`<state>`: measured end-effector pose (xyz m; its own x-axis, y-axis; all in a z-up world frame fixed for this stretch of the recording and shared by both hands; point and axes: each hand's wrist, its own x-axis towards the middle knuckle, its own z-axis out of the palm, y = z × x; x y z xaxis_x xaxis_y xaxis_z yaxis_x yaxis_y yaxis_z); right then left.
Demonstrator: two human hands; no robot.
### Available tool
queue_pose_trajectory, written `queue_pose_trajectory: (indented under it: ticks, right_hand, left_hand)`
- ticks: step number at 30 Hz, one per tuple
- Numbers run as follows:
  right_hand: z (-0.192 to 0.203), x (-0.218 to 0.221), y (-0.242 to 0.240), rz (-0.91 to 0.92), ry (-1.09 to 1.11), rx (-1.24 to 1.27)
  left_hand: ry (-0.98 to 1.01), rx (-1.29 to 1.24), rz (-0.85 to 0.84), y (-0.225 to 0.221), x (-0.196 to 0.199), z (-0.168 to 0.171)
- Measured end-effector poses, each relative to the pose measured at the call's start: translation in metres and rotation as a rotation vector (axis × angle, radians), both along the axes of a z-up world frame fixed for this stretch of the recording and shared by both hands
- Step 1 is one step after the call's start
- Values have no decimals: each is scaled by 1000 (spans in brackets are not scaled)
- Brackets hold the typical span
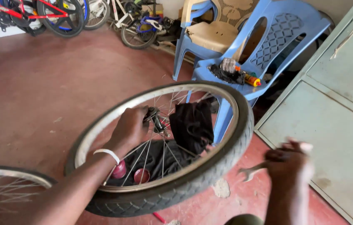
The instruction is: Tightening nuts on a bicycle wheel hub and cleaning the cassette using a wrench, pliers, and a cloth.
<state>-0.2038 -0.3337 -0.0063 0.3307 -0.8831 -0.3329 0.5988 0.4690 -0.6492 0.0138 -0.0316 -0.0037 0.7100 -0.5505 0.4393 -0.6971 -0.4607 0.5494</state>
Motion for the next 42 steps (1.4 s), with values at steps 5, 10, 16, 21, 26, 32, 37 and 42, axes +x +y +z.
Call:
queue_pose_trajectory:
  ticks: [5, 10, 16, 21, 26, 32, 37, 42]
  right_hand:
    - [-14, 107, 83, 282, 266, -306]
    - [-46, 169, 126, 496, 301, -628]
    - [-36, 192, 136, 825, 233, -796]
    - [-35, 188, 136, 871, 63, -639]
    - [-43, 196, 131, 859, 79, -644]
    - [-65, 199, 128, 801, 77, -612]
    - [-56, 193, 138, 822, -48, -547]
    - [-59, 194, 139, 819, -93, -541]
  left_hand:
    - [214, -2, 179, 2, 54, -41]
    - [983, -460, -48, -6, 84, -77]
    - [1061, -751, 50, -2, 51, -34]
    - [969, -783, 84, -9, 44, -38]
    - [1093, -806, 93, -11, 54, -55]
    - [1114, -746, 43, -3, 51, -44]
    - [1103, -733, 44, 2, 47, -33]
    - [1032, -755, 52, -3, 59, -53]
